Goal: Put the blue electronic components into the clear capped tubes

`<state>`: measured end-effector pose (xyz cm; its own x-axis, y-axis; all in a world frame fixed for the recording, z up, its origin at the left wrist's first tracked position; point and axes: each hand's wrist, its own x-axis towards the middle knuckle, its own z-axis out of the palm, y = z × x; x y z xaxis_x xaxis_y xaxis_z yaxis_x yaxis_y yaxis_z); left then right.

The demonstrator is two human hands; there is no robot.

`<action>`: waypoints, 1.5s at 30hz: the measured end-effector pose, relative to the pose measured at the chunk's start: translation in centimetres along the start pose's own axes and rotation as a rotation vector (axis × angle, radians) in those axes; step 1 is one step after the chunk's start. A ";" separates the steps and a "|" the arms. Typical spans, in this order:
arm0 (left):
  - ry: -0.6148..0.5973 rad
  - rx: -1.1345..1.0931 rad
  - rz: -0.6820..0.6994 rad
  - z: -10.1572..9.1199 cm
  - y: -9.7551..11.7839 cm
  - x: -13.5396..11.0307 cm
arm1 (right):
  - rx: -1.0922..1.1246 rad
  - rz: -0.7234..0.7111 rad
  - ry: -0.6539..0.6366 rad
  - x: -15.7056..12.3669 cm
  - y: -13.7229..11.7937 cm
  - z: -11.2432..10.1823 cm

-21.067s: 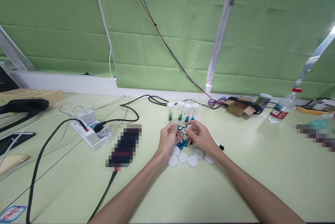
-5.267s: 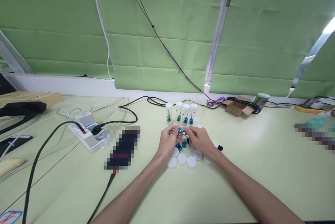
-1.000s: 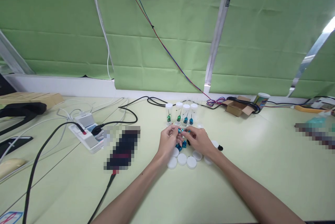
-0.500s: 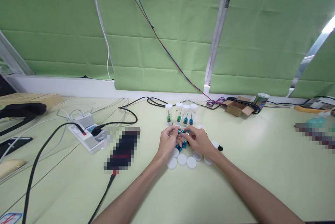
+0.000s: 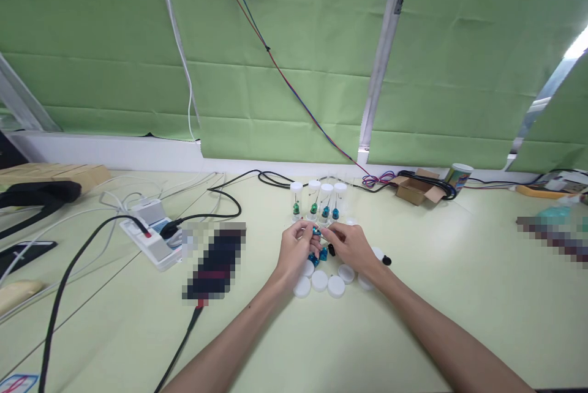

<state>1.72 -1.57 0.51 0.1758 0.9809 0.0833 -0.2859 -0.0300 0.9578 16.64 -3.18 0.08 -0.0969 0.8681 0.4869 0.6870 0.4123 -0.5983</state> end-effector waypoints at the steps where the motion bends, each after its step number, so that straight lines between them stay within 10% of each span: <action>1: 0.003 -0.002 0.000 0.0 0.0 0.0 | 0.014 0.003 0.002 0.0 0.0 0.0; 45: -0.006 0.028 0.007 -0.1 -0.3 0.1 | 0.101 -0.031 -0.048 -0.4 -0.2 0.2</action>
<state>1.73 -1.42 0.26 0.1794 0.9795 0.0912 -0.2606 -0.0421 0.9645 16.33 -3.53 -0.11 -0.1535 0.8658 0.4763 0.6076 0.4628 -0.6455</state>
